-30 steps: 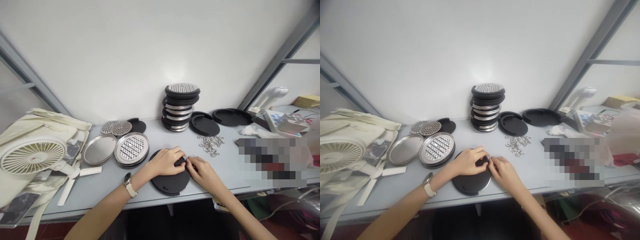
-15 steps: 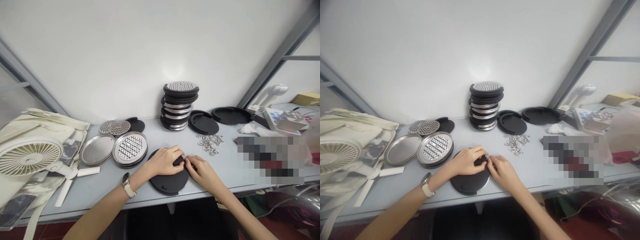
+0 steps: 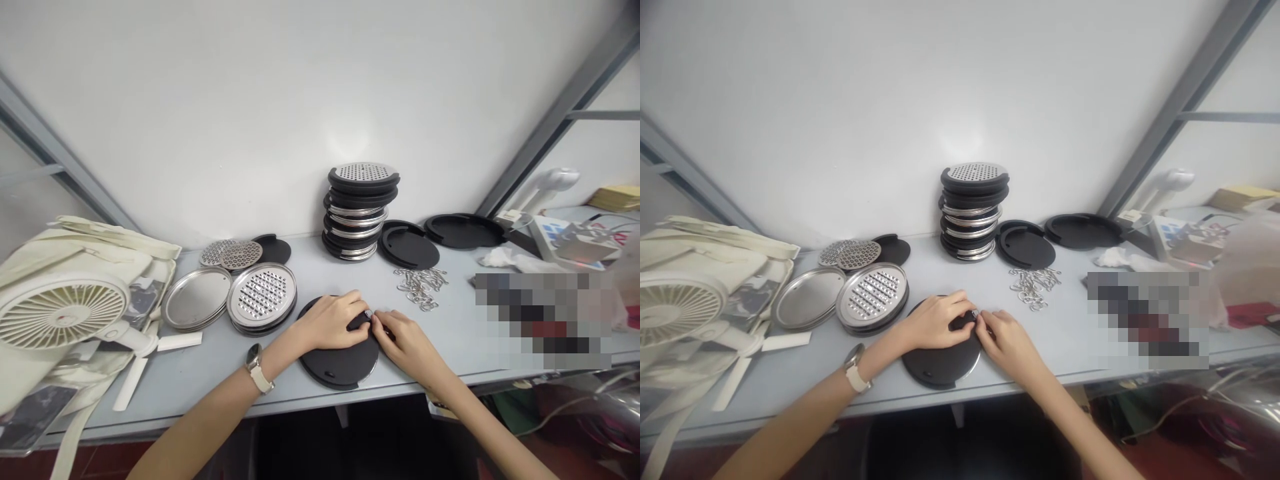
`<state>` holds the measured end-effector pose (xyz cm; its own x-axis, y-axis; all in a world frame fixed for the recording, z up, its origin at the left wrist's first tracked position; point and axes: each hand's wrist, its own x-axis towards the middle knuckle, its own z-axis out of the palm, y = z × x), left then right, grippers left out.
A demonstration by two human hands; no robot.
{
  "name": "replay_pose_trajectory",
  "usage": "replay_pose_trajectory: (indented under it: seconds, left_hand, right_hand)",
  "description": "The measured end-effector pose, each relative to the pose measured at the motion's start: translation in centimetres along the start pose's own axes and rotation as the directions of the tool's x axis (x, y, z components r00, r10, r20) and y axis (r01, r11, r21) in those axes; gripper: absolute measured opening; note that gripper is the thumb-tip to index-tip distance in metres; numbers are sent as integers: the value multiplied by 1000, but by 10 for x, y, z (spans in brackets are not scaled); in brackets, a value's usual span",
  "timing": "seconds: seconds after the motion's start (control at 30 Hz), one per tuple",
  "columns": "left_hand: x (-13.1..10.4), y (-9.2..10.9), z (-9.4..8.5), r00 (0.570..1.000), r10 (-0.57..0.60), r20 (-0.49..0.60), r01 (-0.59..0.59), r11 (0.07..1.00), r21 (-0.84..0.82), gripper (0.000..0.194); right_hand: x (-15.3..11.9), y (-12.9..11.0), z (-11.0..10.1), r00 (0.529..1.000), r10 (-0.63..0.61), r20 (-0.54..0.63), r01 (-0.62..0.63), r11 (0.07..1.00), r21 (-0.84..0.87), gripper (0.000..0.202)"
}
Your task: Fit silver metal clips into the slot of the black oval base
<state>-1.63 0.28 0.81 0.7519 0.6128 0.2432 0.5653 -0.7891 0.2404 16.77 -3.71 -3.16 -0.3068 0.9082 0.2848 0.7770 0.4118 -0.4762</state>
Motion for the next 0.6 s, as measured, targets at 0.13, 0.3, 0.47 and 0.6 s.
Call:
replay_pose_trajectory:
  seconds: [0.13, 0.3, 0.47, 0.6]
  left_hand:
    - [0, -3, 1, 1000, 5, 1, -5, 996, -91, 19]
    - [0, -6, 1, 1000, 2, 3, -1, 983, -182, 16]
    - [0, -7, 2, 1000, 7, 5, -6, 978, -208, 15]
    - [0, -8, 3, 1000, 17, -3, -17, 978, -210, 17]
  right_hand:
    - [0, 0, 0, 1000, -5, 0, 5, 1000, 2, 30]
    - [-1, 2, 1, 1000, -18, 1, 18, 1000, -4, 29]
    - [-1, 2, 2, 1000, -30, -10, 30, 999, -24, 31]
    - [0, 1, 1, 999, -34, -24, 33, 999, -39, 31]
